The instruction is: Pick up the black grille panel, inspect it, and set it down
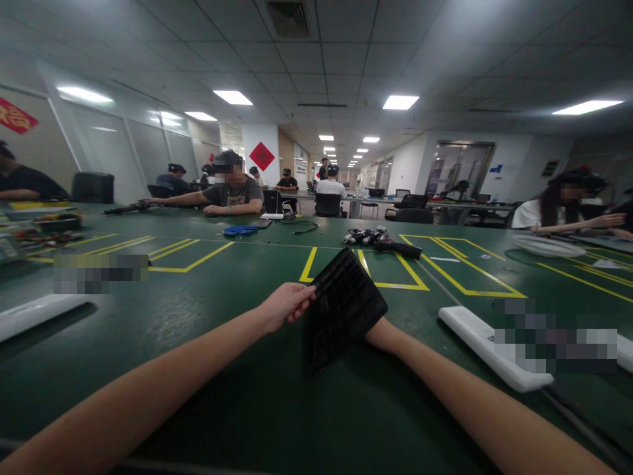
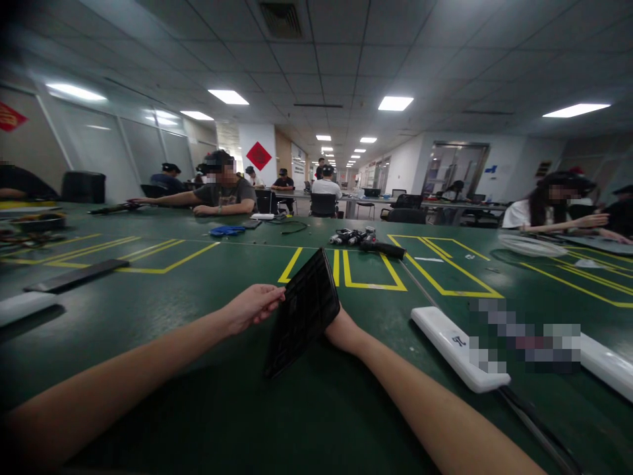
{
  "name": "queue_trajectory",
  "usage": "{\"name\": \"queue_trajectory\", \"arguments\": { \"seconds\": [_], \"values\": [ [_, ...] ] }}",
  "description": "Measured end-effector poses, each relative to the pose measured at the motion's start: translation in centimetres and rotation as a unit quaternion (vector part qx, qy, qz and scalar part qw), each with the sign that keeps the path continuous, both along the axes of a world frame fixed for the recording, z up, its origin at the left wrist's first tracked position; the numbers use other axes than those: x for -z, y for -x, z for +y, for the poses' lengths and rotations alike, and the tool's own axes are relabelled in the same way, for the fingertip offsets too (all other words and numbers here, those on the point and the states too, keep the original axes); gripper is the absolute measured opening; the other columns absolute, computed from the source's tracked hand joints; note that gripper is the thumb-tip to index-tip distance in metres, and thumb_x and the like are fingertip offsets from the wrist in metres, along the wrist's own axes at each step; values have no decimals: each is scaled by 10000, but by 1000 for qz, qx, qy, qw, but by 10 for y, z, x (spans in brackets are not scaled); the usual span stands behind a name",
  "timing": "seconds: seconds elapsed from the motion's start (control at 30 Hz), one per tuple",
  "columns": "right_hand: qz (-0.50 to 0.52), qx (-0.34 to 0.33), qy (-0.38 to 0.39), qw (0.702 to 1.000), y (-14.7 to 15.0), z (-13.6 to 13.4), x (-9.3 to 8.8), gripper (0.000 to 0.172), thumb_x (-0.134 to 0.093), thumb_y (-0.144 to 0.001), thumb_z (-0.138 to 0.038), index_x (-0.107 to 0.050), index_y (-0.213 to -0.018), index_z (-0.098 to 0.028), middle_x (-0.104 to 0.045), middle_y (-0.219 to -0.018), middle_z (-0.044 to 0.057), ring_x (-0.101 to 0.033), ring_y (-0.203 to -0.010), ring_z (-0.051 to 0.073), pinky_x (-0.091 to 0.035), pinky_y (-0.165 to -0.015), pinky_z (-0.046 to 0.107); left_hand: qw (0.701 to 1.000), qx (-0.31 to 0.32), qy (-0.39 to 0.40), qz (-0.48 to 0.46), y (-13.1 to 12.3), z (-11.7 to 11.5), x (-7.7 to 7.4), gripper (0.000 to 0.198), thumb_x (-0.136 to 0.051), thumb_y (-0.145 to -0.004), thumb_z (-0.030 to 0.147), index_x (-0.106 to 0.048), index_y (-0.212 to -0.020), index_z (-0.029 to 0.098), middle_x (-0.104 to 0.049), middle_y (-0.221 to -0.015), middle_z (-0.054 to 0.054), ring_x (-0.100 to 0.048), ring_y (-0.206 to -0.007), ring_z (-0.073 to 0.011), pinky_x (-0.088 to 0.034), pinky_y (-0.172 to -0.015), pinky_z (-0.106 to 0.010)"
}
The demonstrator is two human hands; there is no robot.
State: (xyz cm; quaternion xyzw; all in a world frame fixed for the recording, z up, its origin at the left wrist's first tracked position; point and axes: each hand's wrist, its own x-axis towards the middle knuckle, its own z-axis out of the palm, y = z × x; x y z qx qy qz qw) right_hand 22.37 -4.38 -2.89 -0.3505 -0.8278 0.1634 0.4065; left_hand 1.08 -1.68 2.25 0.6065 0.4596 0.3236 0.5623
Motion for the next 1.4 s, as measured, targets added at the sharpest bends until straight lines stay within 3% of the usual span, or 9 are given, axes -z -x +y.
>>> {"name": "queue_trajectory", "arguments": {
  "seconds": [0.07, 0.2, 0.37, 0.57, 0.8, 0.93, 1.03, 1.2, 1.4],
  "values": [
    [7, -8, 3, 1000, 1, -1, -1, 414, -430, -857, -289, -488, -1251, -177, -434, -1355, 71, -380, -1252, 232, -248, -1083, 411, 1000, 18, -7, 2, -1, -3, -1, 306, -613, -689, 419, -548, -763, 130, -420, -485, 80, -343, -362, -26, -177, -341, -148],
    [14, -9, 16, 1000, 3, -4, -4, 419, -450, -850, -298, -490, -1247, -170, -439, -1350, 80, -380, -1251, 227, -267, -1074, 409, 998, 48, -24, 11, -3, -8, -3, 241, -582, -713, 352, -538, -797, 131, -480, -540, 62, -400, -399, -29, -231, -359, -143],
    [15, -11, 18, 1000, 5, -6, -7, 395, -447, -858, -316, -498, -1237, -218, -475, -1324, 41, -412, -1222, 209, -257, -1077, 410, 995, 35, -76, 57, -5, -10, -1, 173, -532, -743, 311, -476, -788, 153, -493, -530, 66, -415, -386, -42, -256, -356, -148],
    [43, -18, 34, 998, 5, -10, -12, 402, -474, -841, -340, -515, -1214, -195, -487, -1310, 74, -427, -1210, 227, -303, -1051, 420, 984, 29, -146, 98, -12, -12, 5, 164, -516, -752, 315, -454, -753, 163, -492, -528, 63, -419, -393, -56, -292, -390, -170],
    [29, -4, 34, 999, 3, -10, -9, 446, -469, -827, -390, -511, -1221, -186, -485, -1310, 85, -404, -1230, 251, -320, -1040, 430, 925, 50, -328, 183, -11, -17, 6, 146, -460, -785, 279, -527, -726, 164, -523, -612, 16, -478, -522, -96, -360, -492, -210],
    [25, 0, 28, 999, 3, -7, -6, 416, -466, -831, -357, -521, -1210, -194, -478, -1319, 78, -416, -1221, 248, -322, -1039, 432, 942, 69, -289, 157, -10, -12, 10, 123, -451, -787, 270, -506, -821, 165, -517, -628, 26, -466, -492, -87, -369, -479, -206],
    [26, 6, 18, 999, 4, -7, -7, 393, -461, -835, -342, -536, -1191, -192, -507, -1290, 78, -417, -1220, 250, -333, -1032, 437, 955, 62, -250, 150, -10, -7, 12, 181, -456, -792, 350, -465, -777, 170, -491, -575, 44, -442, -460, -88, -348, -455, -206],
    [14, 11, 6, 1000, 3, -8, -8, 413, -461, -830, -355, -531, -1198, -183, -531, -1261, 87, -402, -1229, 260, -340, -1025, 440, 926, 34, -319, 201, -12, -11, 9, 276, -422, -809, 426, -482, -709, 176, -509, -584, 25, -487, -550, -120, -360, -530, -231],
    [15, 25, 5, 1000, 2, -9, -8, 413, -463, -827, -369, -543, -1185, -180, -502, -1292, 89, -428, -1206, 258, -315, -1040, 436, 909, 58, -352, 217, -12, -18, 0, 113, -457, -777, 266, -534, -785, 182, -515, -641, 17, -466, -584, -117, -339, -533, -220]
  ]
}}
